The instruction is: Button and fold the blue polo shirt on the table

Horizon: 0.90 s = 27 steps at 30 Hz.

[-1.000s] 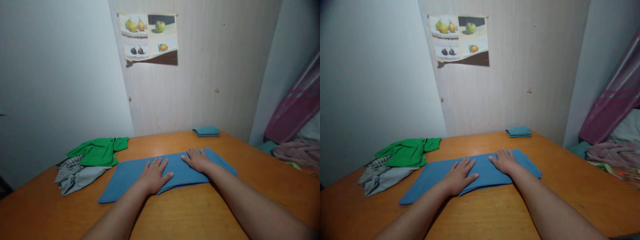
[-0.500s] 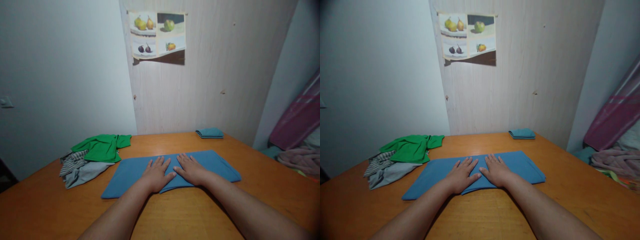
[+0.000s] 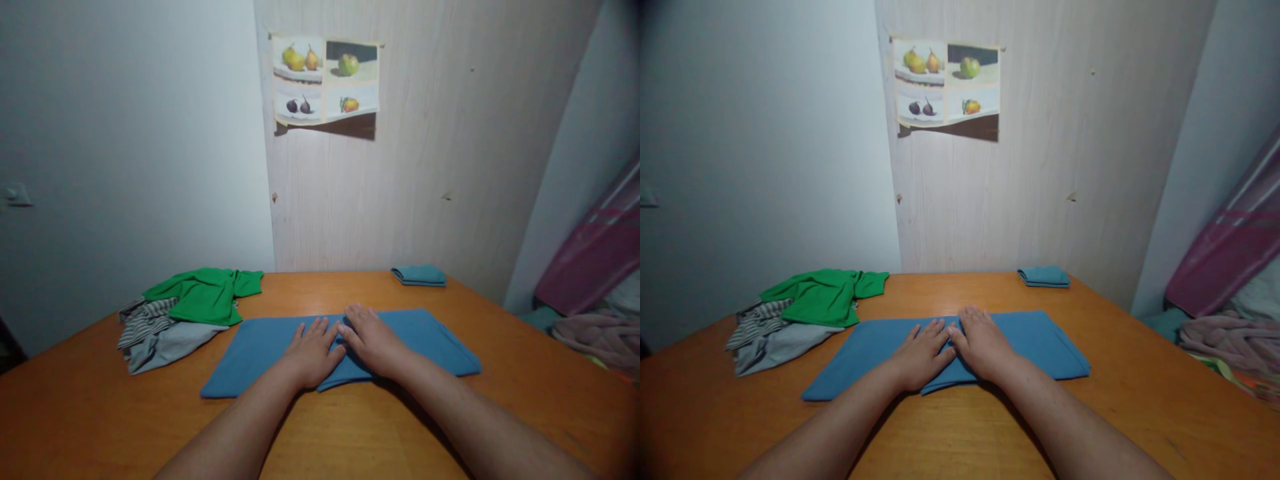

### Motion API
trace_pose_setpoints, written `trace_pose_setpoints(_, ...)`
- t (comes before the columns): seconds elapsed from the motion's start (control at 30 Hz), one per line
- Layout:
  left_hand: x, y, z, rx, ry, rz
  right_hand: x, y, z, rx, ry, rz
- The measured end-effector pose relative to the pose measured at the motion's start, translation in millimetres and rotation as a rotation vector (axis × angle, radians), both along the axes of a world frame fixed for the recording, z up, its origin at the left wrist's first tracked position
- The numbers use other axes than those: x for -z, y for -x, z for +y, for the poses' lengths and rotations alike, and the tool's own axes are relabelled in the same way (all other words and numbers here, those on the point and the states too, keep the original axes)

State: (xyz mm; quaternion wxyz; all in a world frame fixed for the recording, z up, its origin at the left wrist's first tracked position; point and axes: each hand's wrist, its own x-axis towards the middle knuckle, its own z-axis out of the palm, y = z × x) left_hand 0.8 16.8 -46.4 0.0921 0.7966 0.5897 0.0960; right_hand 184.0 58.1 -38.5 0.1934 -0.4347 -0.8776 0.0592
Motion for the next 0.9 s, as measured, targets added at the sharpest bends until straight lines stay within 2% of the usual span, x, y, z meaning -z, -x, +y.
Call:
trace_pose_setpoints(0.17, 4.3, 5, 6, -0.044, 0.006, -0.181, 5.9, 13, -6, -0.15, 0.073, 0.051)
trace_pose_setpoints(0.3, 9.6, 14, 15, -0.089, -0.005, -0.507, 7.7, 10, -9, -0.158, 0.154, -0.087)
trace_pose_setpoints(0.47, 11.8, 24, 21, -0.174, -0.02, -0.695, 3.0, 11, -15, -0.143, 0.191, -0.182)
trace_pose_setpoints(0.73, -9.1, 39, 15, -0.365, -0.067, -0.887, 2.7, 13, -16, -0.125, 0.211, -0.202)
trace_pose_setpoints(0.9, -25.5, 78, 7, -0.552, -0.145, -0.872, 7.2, 12, -13, -0.134, 0.181, -0.188)
